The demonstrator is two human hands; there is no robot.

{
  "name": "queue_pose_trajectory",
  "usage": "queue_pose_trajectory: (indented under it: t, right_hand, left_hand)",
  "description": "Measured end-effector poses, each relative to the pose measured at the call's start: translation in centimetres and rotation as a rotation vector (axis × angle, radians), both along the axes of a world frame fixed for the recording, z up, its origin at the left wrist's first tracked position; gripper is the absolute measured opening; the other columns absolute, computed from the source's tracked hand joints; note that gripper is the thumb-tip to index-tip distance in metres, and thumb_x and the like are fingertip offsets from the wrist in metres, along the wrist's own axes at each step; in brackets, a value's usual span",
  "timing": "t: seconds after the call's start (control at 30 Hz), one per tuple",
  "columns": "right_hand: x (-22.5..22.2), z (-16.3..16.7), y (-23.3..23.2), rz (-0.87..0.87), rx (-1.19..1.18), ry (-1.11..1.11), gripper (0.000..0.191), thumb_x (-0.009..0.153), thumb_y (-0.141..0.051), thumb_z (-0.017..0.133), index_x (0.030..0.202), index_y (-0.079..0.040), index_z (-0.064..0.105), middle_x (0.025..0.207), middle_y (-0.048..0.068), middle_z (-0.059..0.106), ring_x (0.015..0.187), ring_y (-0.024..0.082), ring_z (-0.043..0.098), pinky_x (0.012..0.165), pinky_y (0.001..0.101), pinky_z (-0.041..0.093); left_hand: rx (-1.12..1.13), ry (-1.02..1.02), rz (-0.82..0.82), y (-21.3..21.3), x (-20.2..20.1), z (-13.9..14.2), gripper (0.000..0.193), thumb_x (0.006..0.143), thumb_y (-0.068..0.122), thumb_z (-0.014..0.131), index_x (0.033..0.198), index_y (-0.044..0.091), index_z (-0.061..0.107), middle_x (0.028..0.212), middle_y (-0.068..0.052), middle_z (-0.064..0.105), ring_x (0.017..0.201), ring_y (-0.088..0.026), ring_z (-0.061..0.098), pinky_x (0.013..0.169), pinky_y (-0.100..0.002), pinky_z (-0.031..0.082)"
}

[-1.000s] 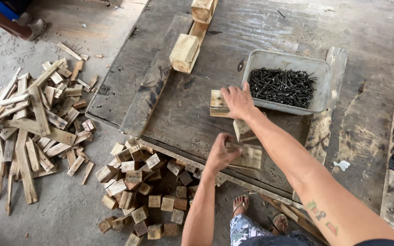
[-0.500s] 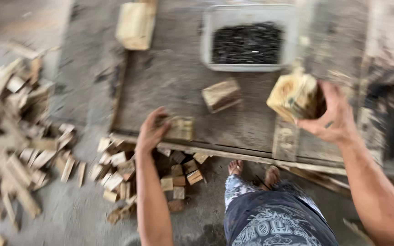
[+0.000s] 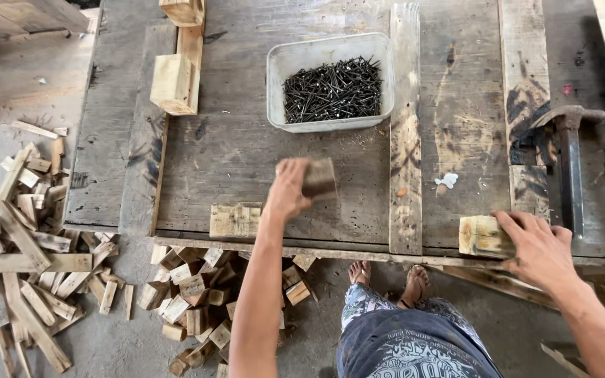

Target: The person repeatedly picks nails from a container and hammers them into wooden planks and small blocks on a workbench. They occasionally flip the planks and move finished pieces aside.

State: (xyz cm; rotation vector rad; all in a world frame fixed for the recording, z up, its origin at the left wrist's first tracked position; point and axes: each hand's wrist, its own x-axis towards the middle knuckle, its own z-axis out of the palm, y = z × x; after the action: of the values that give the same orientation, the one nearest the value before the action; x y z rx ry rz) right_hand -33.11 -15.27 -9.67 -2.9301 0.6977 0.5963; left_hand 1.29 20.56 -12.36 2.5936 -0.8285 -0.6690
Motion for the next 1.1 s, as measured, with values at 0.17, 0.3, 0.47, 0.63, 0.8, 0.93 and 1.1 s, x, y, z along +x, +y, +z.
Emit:
queue_pose_trajectory:
  t: [0.17, 0.3, 0.47, 0.63, 0.8, 0.93, 1.1]
  right_hand:
    - [0.1, 1.3, 0.7, -0.023, 0.121, -0.147, 0.103, 0.056, -0.006, 0.083, 0.150, -0.024, 0.045, 0.147, 0.002, 0.051, 0.141, 0.028, 0.045, 0.109, 0.0453, 0.041]
    - [0.1, 1.3, 0.8, 0.009, 0.188, -0.256, 0.103, 0.051, -0.002, 0.079, 0.148, -0.017, 0.046, 0.142, 0.009, 0.052, 0.136, 0.034, 0.045, 0.116, 0.0440, 0.038]
    - [0.0, 0.8, 1.2, -0.033, 0.148, -0.297, 0.097, 0.054, 0.000, 0.076, 0.146, -0.017, 0.048, 0.141, 0.009, 0.053, 0.135, 0.034, 0.045, 0.116, 0.0450, 0.039]
    - [-0.3, 0.7, 1.3, -0.073, 0.153, -0.324, 0.099, 0.053, -0.001, 0.075, 0.147, -0.020, 0.049, 0.140, 0.008, 0.052, 0.138, 0.036, 0.043, 0.112, 0.0484, 0.039]
    - [-0.6, 0.1, 1.0, -0.122, 0.210, -0.308, 0.101, 0.052, -0.001, 0.076, 0.147, -0.023, 0.049, 0.141, 0.006, 0.050, 0.140, 0.034, 0.039, 0.108, 0.0509, 0.038]
    - [-1.0, -0.5, 0.9, -0.116, 0.224, -0.372, 0.099, 0.055, -0.001, 0.076, 0.148, -0.023, 0.049, 0.143, 0.008, 0.049, 0.142, 0.034, 0.038, 0.109, 0.0520, 0.038]
    - [-1.3, -0.8, 0.8, -0.113, 0.237, -0.374, 0.100, 0.054, -0.003, 0.077, 0.149, -0.022, 0.048, 0.143, 0.008, 0.049, 0.142, 0.034, 0.037, 0.109, 0.0526, 0.036]
  left_hand:
    - [0.015, -0.059, -0.299, 2.0, -5.9, -0.5, 0.100, 0.072, -0.017, 0.066, 0.154, 0.033, 0.040, 0.176, 0.000, 0.013, 0.161, -0.034, 0.002, 0.130, -0.044, 0.024]
    - [0.128, -0.304, -0.305, 3.0, -8.4, 0.9, 0.120, 0.068, -0.002, 0.076, 0.165, 0.031, 0.013, 0.175, -0.014, -0.002, 0.158, -0.033, 0.001, 0.125, -0.046, 0.012]
    - [-0.106, 0.147, 0.243, 3.2, -11.0, 3.0, 0.150, 0.051, 0.048, 0.096, 0.159, 0.015, -0.003, 0.169, -0.011, -0.003, 0.158, -0.027, 0.005, 0.127, -0.049, 0.013]
    - [0.013, 0.051, 0.387, -0.6, -13.1, 1.1, 0.147, 0.055, 0.046, 0.095, 0.161, 0.012, -0.001, 0.168, -0.014, 0.004, 0.156, -0.032, 0.010, 0.128, -0.050, 0.019]
    - [0.122, -0.024, -0.117, 1.2, -8.8, 0.8, 0.146, 0.052, 0.013, 0.097, 0.162, 0.023, 0.002, 0.171, -0.008, -0.008, 0.158, -0.031, -0.004, 0.121, -0.055, 0.009]
    - [0.197, -0.044, -0.220, 2.9, -6.8, 2.9, 0.145, 0.056, 0.001, 0.090, 0.167, 0.020, -0.001, 0.173, -0.012, -0.010, 0.158, -0.032, -0.003, 0.121, -0.055, 0.010]
    - [0.042, 0.196, 0.280, 0.8, -10.6, 3.3, 0.137, 0.065, 0.032, 0.098, 0.159, 0.018, -0.001, 0.170, -0.007, 0.008, 0.156, -0.028, 0.017, 0.125, -0.052, 0.015]
